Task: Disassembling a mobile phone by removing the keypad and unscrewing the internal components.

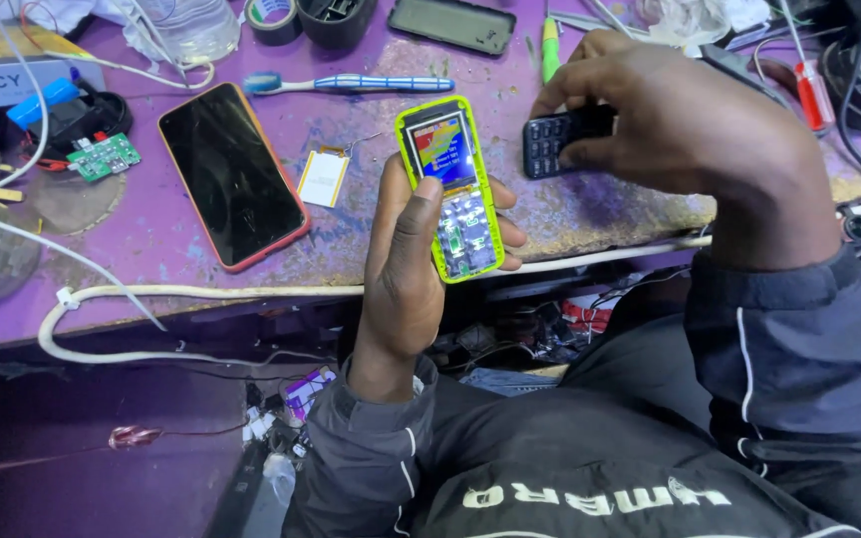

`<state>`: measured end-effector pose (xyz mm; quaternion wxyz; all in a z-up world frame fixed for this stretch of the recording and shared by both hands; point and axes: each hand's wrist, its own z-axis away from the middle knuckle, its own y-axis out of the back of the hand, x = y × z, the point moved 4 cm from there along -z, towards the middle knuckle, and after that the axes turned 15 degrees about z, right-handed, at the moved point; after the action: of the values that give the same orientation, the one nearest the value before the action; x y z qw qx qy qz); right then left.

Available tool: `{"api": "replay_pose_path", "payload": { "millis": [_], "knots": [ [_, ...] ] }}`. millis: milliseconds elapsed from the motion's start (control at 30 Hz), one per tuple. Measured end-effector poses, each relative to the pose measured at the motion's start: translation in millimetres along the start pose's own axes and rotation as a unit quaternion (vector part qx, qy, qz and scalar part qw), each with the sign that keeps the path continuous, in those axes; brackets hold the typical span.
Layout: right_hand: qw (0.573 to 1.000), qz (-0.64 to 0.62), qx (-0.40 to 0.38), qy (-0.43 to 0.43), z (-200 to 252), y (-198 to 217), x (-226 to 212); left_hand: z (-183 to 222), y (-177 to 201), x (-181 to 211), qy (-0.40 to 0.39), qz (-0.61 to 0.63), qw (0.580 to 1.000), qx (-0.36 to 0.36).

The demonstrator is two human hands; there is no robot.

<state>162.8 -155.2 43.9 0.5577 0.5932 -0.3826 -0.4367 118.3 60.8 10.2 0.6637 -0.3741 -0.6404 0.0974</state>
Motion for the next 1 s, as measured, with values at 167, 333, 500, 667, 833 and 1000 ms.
{"api": "replay_pose_path", "payload": {
  "millis": [167, 333, 500, 667, 833, 1000],
  "knots": [
    [0.992, -0.02, 0.086, 0.091, 18.2, 21.7, -12.6, -2.4, -1.9, -0.4, -0.002, -0.005, 1.0, -0.001],
    [0.973, -0.086, 0.183, 0.108, 43.4, 52.7, -34.7, -5.1, -0.6, -4.3, 0.011, 0.013, 1.0, 0.007],
    [0.96, -0.079, 0.265, -0.05, 70.7, 43.3, -20.9, -6.7, -1.4, -6.0, 0.021, 0.013, 0.999, 0.025],
    [0.898, -0.272, 0.342, -0.053, 83.0, 21.0, -12.9, -11.7, -2.3, -13.8, 0.009, 0.054, 0.999, 0.001],
    [0.875, -0.329, 0.355, -0.028, 87.8, 18.2, -27.3, -19.1, -5.2, -22.5, 0.02, 0.084, 0.996, 0.007],
    [0.817, -0.453, 0.352, -0.058, 82.0, 2.9, -27.7, -25.6, -17.4, -28.1, -0.002, 0.107, 0.994, 0.001]
  ]
}}
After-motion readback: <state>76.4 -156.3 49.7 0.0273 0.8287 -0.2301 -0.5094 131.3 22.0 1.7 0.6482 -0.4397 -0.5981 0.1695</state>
